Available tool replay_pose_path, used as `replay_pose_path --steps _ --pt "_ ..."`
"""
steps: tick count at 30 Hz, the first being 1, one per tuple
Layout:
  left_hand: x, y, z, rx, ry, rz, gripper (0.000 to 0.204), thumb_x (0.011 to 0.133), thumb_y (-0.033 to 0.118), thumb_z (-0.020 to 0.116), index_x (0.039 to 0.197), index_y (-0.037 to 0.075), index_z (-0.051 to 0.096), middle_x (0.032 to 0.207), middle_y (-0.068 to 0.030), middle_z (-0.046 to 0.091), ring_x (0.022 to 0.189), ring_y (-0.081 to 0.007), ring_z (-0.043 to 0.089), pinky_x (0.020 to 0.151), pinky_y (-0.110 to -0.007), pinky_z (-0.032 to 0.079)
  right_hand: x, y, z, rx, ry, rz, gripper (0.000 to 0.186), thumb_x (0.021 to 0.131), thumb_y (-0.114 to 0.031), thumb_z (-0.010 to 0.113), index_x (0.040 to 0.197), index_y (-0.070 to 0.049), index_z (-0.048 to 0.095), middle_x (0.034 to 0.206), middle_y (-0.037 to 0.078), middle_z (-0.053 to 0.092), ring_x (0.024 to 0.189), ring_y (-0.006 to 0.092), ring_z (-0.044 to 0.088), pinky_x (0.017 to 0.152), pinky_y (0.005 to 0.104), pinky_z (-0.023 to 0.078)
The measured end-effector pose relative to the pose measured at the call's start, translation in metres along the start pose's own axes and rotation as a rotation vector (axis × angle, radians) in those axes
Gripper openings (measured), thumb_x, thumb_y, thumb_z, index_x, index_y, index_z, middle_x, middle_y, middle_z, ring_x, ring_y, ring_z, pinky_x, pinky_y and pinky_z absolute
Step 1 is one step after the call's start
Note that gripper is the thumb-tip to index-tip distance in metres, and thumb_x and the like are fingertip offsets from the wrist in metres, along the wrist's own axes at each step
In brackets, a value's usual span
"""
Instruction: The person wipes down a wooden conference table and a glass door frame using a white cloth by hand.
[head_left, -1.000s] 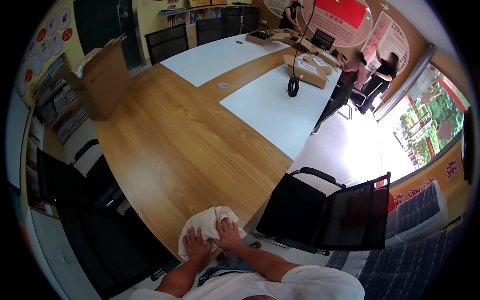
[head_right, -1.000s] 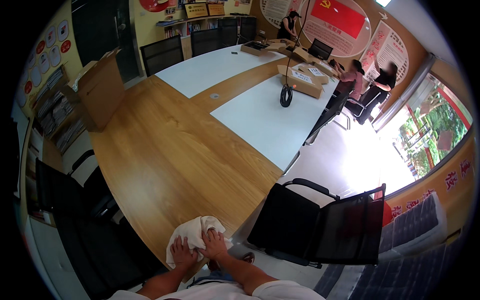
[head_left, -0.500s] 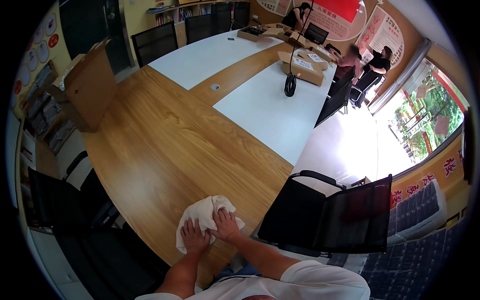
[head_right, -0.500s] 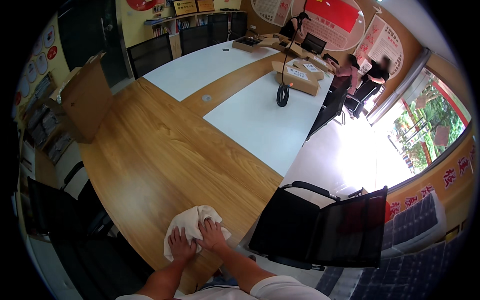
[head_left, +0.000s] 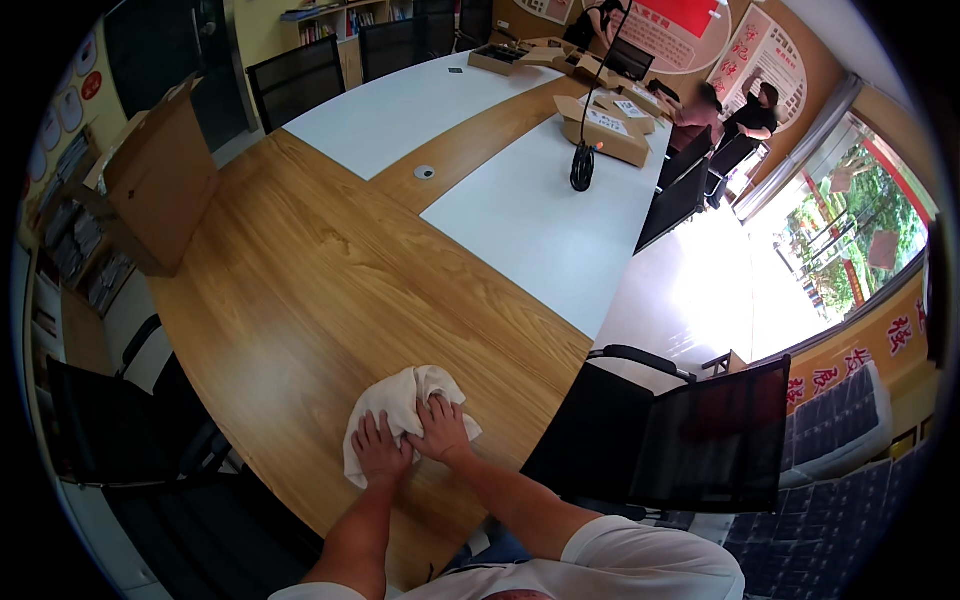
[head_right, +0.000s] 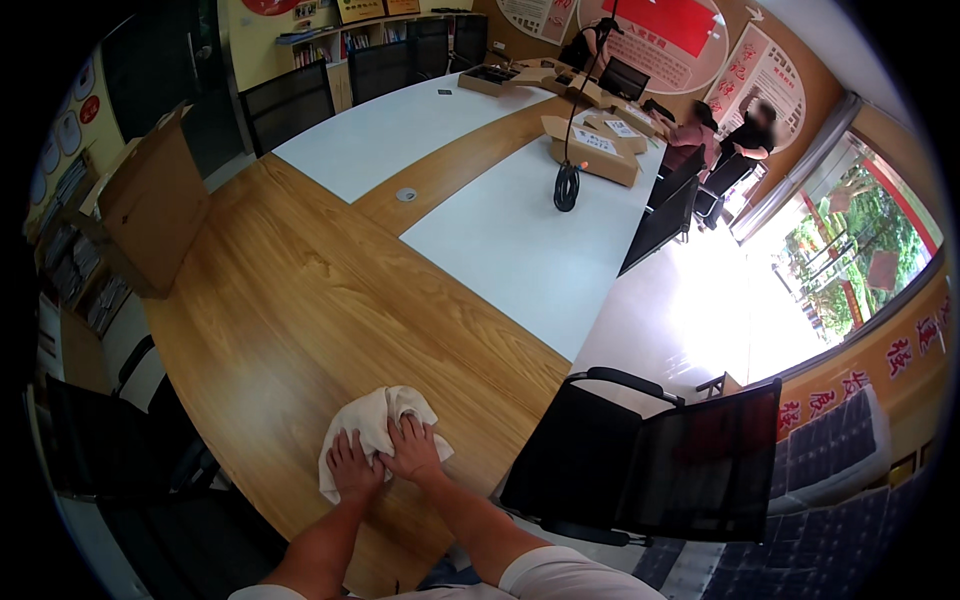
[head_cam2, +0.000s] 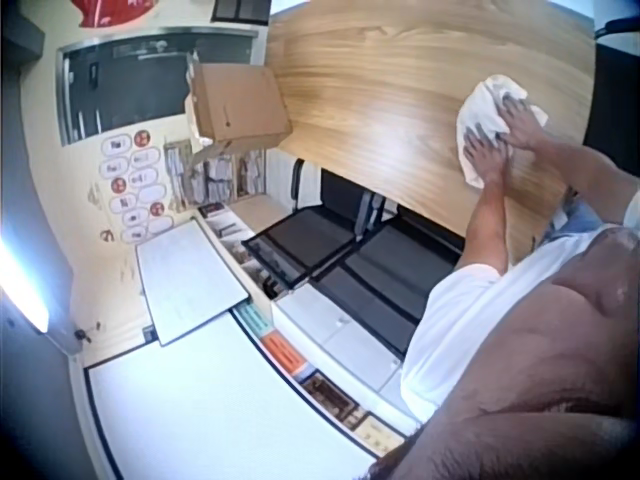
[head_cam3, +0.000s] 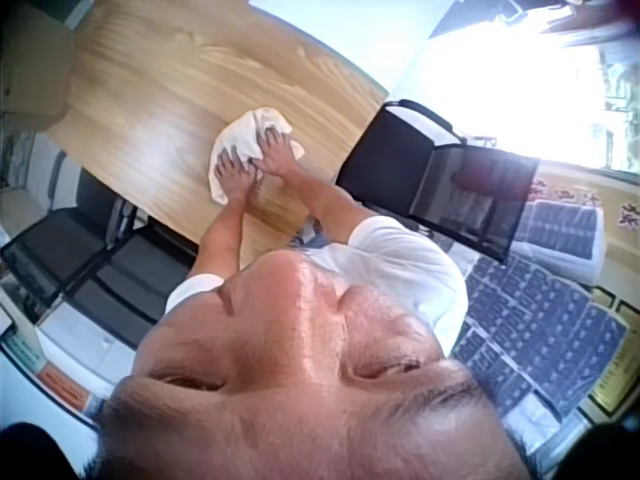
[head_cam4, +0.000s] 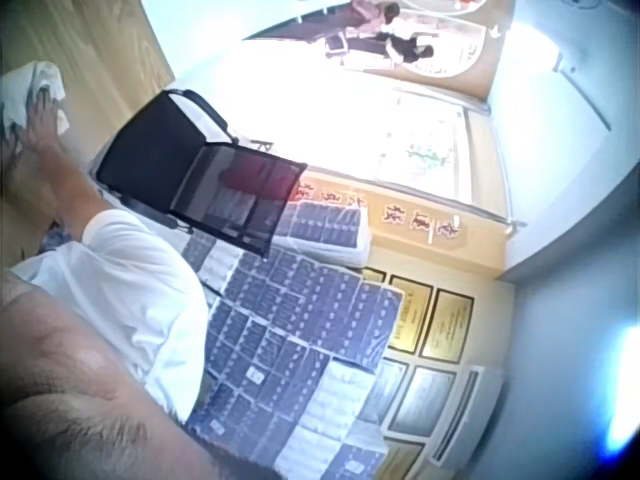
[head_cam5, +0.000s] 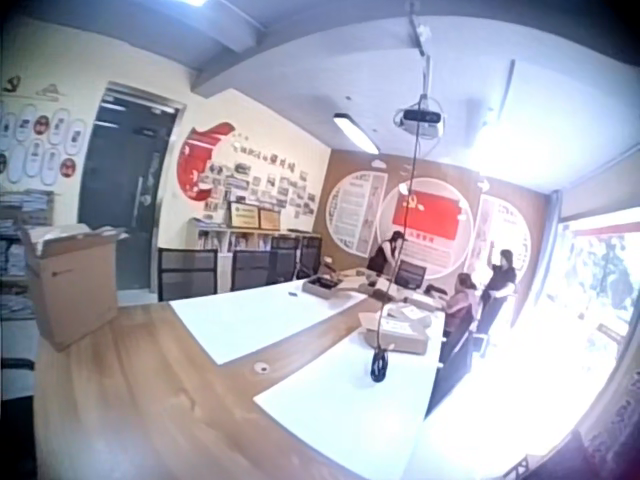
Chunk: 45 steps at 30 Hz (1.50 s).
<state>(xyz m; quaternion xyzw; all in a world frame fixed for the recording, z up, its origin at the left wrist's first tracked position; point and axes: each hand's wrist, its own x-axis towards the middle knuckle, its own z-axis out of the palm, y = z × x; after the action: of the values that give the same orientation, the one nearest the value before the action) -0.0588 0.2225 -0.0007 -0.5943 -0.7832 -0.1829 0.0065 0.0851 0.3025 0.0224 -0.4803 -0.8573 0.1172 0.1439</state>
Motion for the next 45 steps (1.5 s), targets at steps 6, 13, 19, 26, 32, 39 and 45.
replay_pose_path --steps 6,13,19,26,32,39,45 --pt "0.025 0.001 0.002 -0.019 0.024 0.007 0.076 0.080 0.033 0.065 0.148 0.007 0.042 0.150 -0.0239 0.041 0.139 -0.0429 0.037 0.110 -0.062 0.027 0.020 -0.001 0.002 0.034 0.047 0.040 0.082 0.078 -0.054 0.069 0.143 -0.007 0.051 0.139 0.018 0.049 0.136 0.0340 0.040 0.109 0.0555 0.029" --pt "0.036 0.004 0.003 -0.034 0.044 -0.027 0.071 0.082 0.034 0.064 0.146 0.009 0.046 0.150 -0.0215 0.044 0.140 -0.0398 0.039 0.112 -0.061 0.028 0.026 0.001 0.010 0.010 0.204 0.030 0.078 0.074 -0.049 0.073 0.138 -0.008 0.055 0.129 0.018 0.056 0.130 0.0343 0.048 0.102 0.0527 0.036" --pt "0.028 0.001 -0.001 -0.062 0.062 -0.025 0.069 0.083 0.037 0.065 0.144 0.009 0.049 0.151 -0.0208 0.044 0.140 -0.0376 0.040 0.114 -0.056 0.030 0.016 -0.012 0.008 -0.053 0.192 0.094 0.078 0.076 -0.050 0.070 0.140 -0.006 0.055 0.123 0.017 0.056 0.116 0.0330 0.052 0.094 0.0503 0.038" --pt "-0.040 0.006 -0.016 -0.078 -0.005 -0.016 0.071 0.083 0.040 0.066 0.145 0.010 0.048 0.153 -0.0206 0.044 0.140 -0.0393 0.040 0.114 -0.058 0.029 -0.062 -0.024 -0.006 -0.083 0.107 0.097 0.079 0.077 -0.054 0.070 0.139 -0.007 0.055 0.121 0.016 0.056 0.112 0.0329 0.052 0.092 0.0500 0.038" --pt "-0.118 0.012 -0.037 -0.105 -0.005 -0.007 0.072 0.082 0.043 0.067 0.143 0.010 0.050 0.151 -0.0217 0.045 0.139 -0.0405 0.041 0.112 -0.060 0.030 -0.136 -0.035 -0.013 -0.041 0.092 0.033 0.082 0.074 -0.054 0.075 0.139 -0.008 0.056 0.124 0.017 0.056 0.116 0.0339 0.052 0.095 0.0498 0.038" --pt "-0.190 0.015 -0.053 -0.152 0.024 -0.016 0.076 0.079 0.045 0.072 0.142 0.009 0.049 0.147 -0.0220 0.047 0.136 -0.0415 0.043 0.110 -0.060 0.031 -0.193 -0.040 -0.029 0.047 0.021 -0.025 0.081 0.074 -0.054 0.077 0.138 -0.010 0.056 0.128 0.019 0.054 0.121 0.0360 0.051 0.098 0.0507 0.039" --pt "-0.225 0.005 -0.088 -0.327 0.047 -0.073 0.087 0.076 0.049 0.079 0.141 0.003 0.046 0.148 -0.0223 0.046 0.137 -0.0418 0.041 0.111 -0.058 0.030 -0.206 -0.028 -0.057 0.203 0.021 0.097 0.090 0.071 -0.051 0.082 0.143 -0.011 0.046 0.138 0.023 0.049 0.122 0.0425 0.052 0.098 0.0546 0.047"
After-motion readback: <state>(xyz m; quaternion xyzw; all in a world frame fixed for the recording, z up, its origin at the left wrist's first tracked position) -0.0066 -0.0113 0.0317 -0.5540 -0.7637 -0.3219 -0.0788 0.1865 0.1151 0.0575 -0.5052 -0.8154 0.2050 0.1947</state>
